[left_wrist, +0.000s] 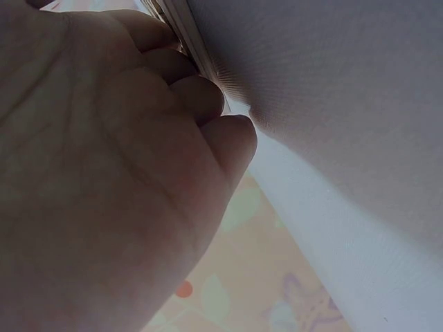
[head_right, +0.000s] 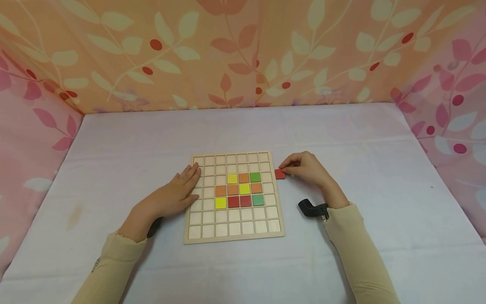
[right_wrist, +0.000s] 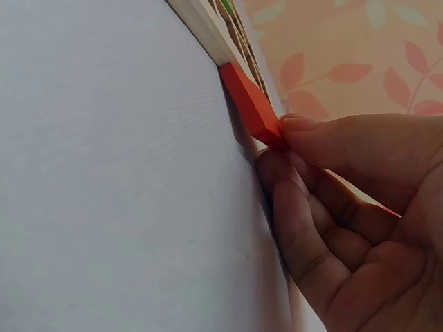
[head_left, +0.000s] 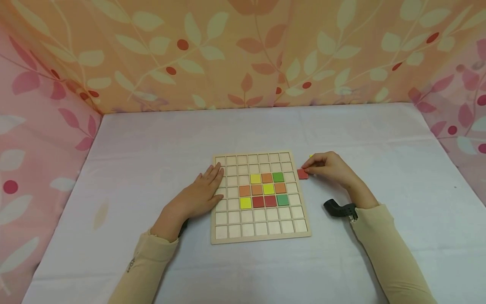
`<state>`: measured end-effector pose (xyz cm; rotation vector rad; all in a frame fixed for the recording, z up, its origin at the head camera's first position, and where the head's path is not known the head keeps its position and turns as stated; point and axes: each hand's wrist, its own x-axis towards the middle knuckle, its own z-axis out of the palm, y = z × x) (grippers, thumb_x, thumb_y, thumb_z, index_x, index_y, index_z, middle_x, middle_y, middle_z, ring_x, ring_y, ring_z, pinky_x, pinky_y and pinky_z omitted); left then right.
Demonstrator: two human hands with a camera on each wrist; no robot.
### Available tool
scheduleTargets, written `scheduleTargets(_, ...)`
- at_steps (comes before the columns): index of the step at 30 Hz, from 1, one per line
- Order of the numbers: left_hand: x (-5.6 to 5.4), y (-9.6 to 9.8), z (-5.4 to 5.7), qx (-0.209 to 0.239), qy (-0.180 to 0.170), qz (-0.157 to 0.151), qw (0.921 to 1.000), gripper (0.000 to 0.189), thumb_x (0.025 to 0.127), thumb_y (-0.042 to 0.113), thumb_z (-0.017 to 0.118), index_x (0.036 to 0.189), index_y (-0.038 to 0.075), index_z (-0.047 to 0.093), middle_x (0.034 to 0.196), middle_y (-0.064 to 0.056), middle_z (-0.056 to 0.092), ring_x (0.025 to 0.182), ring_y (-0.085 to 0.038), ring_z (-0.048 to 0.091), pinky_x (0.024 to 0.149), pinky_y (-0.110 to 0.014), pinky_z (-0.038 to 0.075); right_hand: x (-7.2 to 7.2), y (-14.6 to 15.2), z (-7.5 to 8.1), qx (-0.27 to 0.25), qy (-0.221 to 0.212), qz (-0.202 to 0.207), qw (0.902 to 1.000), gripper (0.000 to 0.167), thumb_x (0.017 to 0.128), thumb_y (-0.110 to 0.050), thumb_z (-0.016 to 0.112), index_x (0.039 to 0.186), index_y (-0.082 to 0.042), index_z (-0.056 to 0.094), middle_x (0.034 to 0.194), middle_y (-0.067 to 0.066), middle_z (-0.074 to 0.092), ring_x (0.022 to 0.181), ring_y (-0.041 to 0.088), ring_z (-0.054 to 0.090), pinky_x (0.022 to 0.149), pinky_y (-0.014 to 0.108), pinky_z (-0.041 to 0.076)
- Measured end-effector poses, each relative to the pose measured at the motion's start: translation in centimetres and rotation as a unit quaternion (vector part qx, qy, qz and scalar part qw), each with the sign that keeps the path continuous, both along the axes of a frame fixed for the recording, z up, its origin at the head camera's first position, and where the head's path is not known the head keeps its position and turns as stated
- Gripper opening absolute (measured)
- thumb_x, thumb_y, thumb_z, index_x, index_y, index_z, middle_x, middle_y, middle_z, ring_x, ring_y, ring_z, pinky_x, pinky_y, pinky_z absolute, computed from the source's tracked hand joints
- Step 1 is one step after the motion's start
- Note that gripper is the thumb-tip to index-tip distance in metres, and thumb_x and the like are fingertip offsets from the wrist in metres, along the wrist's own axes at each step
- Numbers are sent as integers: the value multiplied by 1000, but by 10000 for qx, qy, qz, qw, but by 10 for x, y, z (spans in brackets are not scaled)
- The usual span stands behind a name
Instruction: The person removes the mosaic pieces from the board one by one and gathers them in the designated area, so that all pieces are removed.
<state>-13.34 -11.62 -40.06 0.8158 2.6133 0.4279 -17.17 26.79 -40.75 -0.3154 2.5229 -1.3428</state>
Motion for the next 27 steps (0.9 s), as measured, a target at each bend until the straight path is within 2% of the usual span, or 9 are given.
scheduleTargets(27,0,0,2,0,75,-7,10000,68,99,26,48,149,-4,13,156,-17,1,143,-32,1,112,-52,11,-1,2,0,204,-6,15,9998,14,83,-5,70,95,2,71,92,12,69,72,9,59,63,20,49)
